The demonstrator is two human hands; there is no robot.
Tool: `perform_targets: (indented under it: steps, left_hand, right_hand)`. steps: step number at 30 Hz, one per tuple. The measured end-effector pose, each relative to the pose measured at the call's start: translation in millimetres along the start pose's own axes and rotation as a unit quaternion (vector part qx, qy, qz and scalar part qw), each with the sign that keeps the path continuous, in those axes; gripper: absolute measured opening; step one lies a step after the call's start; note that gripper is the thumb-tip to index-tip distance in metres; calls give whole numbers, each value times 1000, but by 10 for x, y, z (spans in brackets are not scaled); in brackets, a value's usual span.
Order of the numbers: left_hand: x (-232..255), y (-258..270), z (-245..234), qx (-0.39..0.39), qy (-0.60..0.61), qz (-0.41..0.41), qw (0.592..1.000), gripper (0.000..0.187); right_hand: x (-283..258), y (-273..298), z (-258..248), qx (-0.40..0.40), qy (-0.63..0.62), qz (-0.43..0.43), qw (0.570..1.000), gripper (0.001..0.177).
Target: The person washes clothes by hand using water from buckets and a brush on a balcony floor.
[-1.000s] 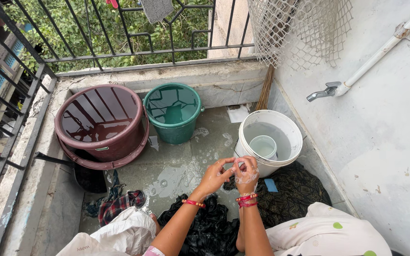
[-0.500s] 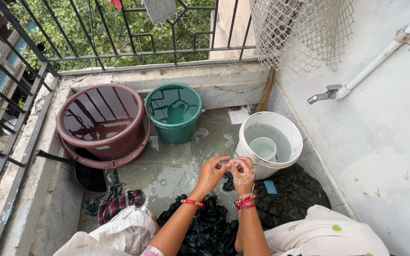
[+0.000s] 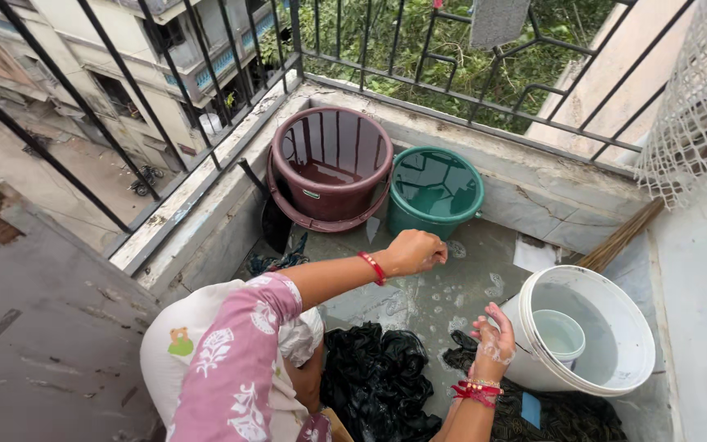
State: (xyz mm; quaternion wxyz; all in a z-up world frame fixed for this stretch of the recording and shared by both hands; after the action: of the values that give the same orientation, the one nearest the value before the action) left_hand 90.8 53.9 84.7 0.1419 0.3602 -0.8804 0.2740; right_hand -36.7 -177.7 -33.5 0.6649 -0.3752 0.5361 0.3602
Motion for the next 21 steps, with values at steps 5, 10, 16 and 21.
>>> perform_targets:
  steps: [5, 10, 16, 21]
  left_hand:
    - [-1239, 524, -1022, -35, -333, -31, 942, 6]
    - [-2484, 1727, -1979, 10, -419, -266, 868, 8]
    - [-3282, 2520, -1978, -115, -594, -247, 756, 15]
    - [-3494, 2695, -2030, -179, -601, -388, 675, 20]
  right_hand:
    - [150, -134, -141, 42, 22, 0, 999, 30]
    - [315, -171, -74, 42, 17, 19, 999, 25]
    - [518, -117, 90, -8, 42, 20, 999, 26]
    - [707, -172, 38, -6, 41, 21, 999, 27]
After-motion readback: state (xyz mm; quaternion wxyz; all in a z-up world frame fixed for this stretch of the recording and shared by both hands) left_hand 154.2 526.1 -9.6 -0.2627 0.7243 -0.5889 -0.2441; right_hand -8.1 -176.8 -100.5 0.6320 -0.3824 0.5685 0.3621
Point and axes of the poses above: each hand's wrist, its own y-axis away from the middle knuckle, its own z-axis out of the palm, x = y × z, the point moved 3 cm from there along -y, towards the middle knuckle
